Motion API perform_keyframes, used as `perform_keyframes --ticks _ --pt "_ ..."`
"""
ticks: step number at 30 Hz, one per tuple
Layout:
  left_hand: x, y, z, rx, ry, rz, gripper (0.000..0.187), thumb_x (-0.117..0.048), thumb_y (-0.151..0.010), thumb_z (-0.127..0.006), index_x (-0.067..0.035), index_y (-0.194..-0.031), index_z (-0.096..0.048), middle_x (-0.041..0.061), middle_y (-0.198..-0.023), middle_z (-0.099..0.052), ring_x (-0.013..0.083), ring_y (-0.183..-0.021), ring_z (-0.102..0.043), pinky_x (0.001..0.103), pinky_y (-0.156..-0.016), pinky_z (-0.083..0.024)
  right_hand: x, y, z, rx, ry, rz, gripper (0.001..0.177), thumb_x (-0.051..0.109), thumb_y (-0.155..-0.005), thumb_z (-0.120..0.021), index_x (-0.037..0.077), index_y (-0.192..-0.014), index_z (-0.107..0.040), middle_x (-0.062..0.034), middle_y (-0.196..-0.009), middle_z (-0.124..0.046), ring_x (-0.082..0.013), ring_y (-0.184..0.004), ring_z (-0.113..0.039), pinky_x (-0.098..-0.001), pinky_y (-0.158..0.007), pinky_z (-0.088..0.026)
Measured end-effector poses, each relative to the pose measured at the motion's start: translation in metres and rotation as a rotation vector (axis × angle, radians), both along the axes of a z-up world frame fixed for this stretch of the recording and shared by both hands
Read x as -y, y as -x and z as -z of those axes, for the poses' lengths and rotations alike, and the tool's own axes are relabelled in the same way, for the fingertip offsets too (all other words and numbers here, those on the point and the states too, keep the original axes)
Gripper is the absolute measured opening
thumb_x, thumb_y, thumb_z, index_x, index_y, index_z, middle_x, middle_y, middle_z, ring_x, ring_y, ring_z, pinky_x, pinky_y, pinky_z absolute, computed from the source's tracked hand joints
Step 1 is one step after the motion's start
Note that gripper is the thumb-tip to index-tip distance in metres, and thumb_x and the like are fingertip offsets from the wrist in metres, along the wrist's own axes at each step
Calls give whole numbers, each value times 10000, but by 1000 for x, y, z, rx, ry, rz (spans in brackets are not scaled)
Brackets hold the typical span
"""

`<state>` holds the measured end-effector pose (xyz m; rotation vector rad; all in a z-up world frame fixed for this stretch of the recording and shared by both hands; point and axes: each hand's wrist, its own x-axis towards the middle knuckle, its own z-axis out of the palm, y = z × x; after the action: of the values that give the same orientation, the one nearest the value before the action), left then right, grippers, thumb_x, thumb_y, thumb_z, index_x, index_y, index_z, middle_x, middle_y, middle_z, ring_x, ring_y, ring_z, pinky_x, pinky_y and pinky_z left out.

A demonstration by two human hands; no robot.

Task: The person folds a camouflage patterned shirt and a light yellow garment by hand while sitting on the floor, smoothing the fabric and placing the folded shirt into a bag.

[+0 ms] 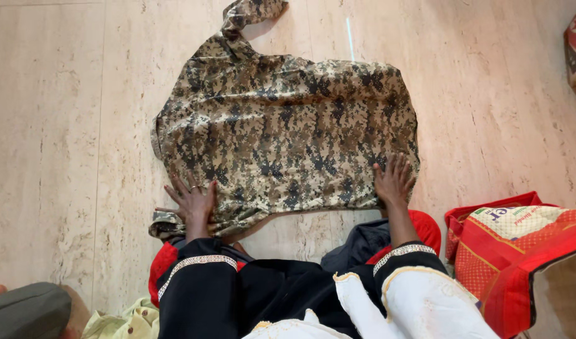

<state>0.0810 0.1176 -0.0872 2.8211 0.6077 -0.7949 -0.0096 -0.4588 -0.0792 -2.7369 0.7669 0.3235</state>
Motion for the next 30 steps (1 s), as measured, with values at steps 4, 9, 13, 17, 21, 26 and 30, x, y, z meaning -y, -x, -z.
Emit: perform_keyframes --ticks 4,9,13,17,21,26,30 --pt "41 34 -46 147 58 241 1091 -962 -770 -299 -398 -1612 106 77 -1692 210 433 -1524 201 807 -1069 134 -59 12 -41 -174 59 -398 930 788 -872 -479 308 -1629 -232 -54 -1743 83 -357 -1594 43 -664 -1204 5" --pt "69 95 -135 -336 -35 551 1251 -928 -681 -597 -469 -1616 95 45 -1718 201 487 -1534 52 832 -1064 54 -91 46 -90 -336 97 -495 931 585 -637 -916 267 -1402 -493 -94 -1629 -233 -363 -1535 -164 -557 -1253 -172" --pt "67 111 -125 -280 -81 648 1031 -584 -776 -737 -514 -1592 -111 10 -1727 38 421 -1429 -352 798 -1028 -204 -55 55 -86 -220 309 -353 516 248 -738 -845 316 -1227 -694 -48 -1443 -529 -314 -1400 -446 -550 -1097 -438" --pt "53 102 -52 -33 18 645 636 -286 -944 -594 -495 -1508 -386 66 -1650 -233 358 -1228 -595 585 -919 -474 -29 51 -76 -279 316 -333 398 220 -755 -785 296 -1142 -739 -29 -1330 -600 -293 -1278 -586 -499 -996 -538" --pt "46 93 -24 -11 13 703 382 -148 -1013 -549 -353 -1314 -665 102 -1442 -584 305 -1103 -731 439 -842 -614 -9 48 -58 -311 287 -426 395 236 -757 -773 266 -1148 -725 -35 -1266 -659 -259 -1129 -693 -441 -880 -600" --pt "52 57 -81 -185 0 796 238 -326 -889 -732 -211 -1097 -749 100 -1170 -692 282 -1000 -716 422 -787 -583 12 27 -71 -482 164 -443 308 335 -897 -718 281 -1200 -697 -28 -1214 -745 -234 -1087 -723 -420 -884 -605" --pt "67 -18 -119 77 -213 798 238 -275 -990 -686 -221 -767 -746 -46 -665 -616 66 -560 -438 267 -458 -358 28 -24 -95 -368 172 -500 540 156 -772 -815 265 -1273 -645 -65 -1164 -751 -249 -1026 -735 -406 -882 -611"
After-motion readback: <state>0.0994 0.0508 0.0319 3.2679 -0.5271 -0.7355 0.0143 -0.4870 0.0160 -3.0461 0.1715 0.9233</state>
